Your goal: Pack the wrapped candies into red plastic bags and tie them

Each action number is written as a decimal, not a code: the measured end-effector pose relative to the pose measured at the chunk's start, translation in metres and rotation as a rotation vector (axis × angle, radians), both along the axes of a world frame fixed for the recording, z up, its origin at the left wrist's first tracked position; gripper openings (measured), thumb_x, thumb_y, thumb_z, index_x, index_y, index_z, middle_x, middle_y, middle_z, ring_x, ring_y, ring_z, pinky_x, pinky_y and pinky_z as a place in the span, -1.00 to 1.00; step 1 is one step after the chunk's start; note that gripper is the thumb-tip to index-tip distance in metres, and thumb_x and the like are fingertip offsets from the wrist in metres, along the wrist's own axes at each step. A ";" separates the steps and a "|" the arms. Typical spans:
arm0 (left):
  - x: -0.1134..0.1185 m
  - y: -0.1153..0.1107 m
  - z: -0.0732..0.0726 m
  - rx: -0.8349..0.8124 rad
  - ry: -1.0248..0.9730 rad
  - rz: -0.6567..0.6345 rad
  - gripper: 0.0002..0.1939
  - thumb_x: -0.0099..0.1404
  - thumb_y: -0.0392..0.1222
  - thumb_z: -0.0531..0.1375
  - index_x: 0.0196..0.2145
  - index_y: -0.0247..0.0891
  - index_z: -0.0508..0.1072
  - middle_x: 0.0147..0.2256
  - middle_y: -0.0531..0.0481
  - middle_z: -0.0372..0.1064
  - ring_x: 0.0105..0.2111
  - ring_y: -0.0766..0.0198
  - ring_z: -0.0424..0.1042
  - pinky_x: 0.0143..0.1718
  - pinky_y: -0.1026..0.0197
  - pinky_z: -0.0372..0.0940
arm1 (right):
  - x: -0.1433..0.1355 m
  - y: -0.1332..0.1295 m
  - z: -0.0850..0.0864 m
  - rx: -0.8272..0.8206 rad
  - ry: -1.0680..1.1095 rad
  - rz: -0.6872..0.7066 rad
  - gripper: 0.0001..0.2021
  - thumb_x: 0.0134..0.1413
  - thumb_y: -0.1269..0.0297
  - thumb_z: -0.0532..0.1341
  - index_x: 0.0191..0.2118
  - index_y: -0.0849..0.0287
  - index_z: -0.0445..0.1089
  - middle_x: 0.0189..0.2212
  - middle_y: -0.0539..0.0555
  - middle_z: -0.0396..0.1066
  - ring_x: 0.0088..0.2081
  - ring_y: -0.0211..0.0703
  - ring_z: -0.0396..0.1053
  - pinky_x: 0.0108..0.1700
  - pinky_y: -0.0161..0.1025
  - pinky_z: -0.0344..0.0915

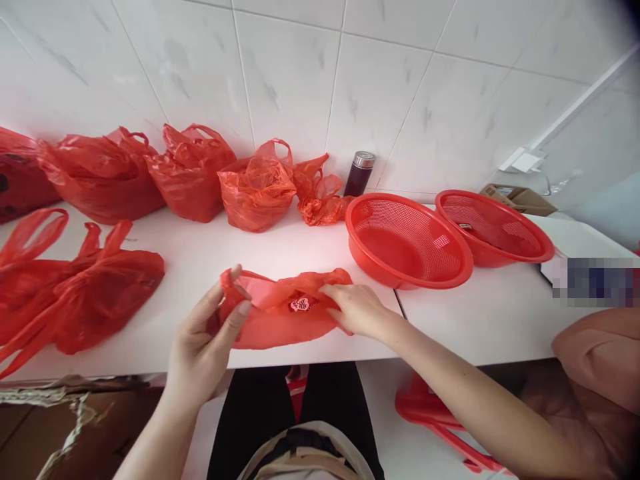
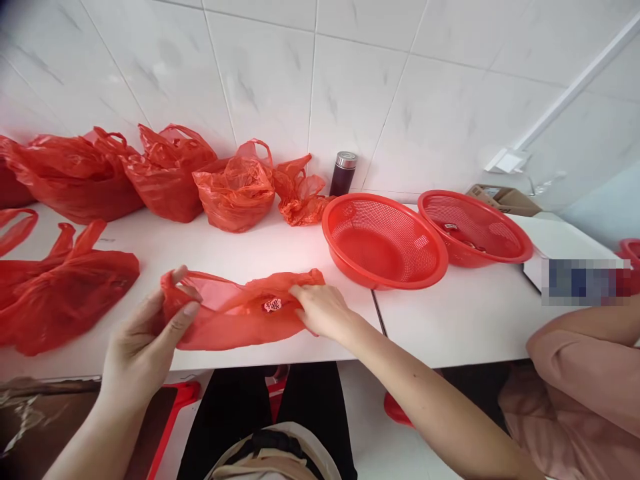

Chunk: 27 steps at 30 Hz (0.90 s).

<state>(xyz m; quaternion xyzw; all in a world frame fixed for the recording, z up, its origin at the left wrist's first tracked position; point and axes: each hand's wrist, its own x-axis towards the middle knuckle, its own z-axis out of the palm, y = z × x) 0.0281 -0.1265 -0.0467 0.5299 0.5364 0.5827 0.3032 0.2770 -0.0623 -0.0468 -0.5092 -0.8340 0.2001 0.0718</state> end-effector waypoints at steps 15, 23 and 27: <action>-0.008 0.061 0.103 0.524 -0.187 -0.015 -0.67 0.22 -0.37 0.27 -0.05 -0.22 0.57 -0.03 -0.01 0.52 0.06 0.10 0.42 0.22 -0.03 0.20 | 0.046 0.037 0.171 0.383 0.564 -0.179 -0.76 0.04 0.50 0.24 -0.16 0.10 0.46 -0.46 -0.06 0.51 -0.42 -0.25 0.45 -0.36 -0.28 0.32; -0.019 0.088 0.122 0.149 -0.262 -0.436 -0.58 0.23 -0.16 0.31 0.06 -0.15 0.47 -0.12 -0.12 0.51 -0.14 0.09 0.51 -0.14 0.09 0.45 | 0.049 0.054 0.178 0.112 0.589 0.021 -0.73 -0.16 0.59 0.38 -0.35 0.10 0.41 -0.58 -0.07 0.33 -0.42 -0.14 0.41 -0.43 -0.23 0.32; -0.012 0.100 0.135 -0.109 -0.090 -0.625 -0.37 0.17 -0.13 0.34 0.19 -0.08 0.32 -0.36 -0.03 0.49 -0.37 0.17 0.52 -0.34 0.14 0.44 | 0.037 0.070 0.187 0.099 0.725 0.031 -0.69 -0.19 0.60 0.42 -0.39 0.08 0.36 -0.63 -0.08 0.24 -0.37 -0.06 0.44 -0.41 -0.18 0.37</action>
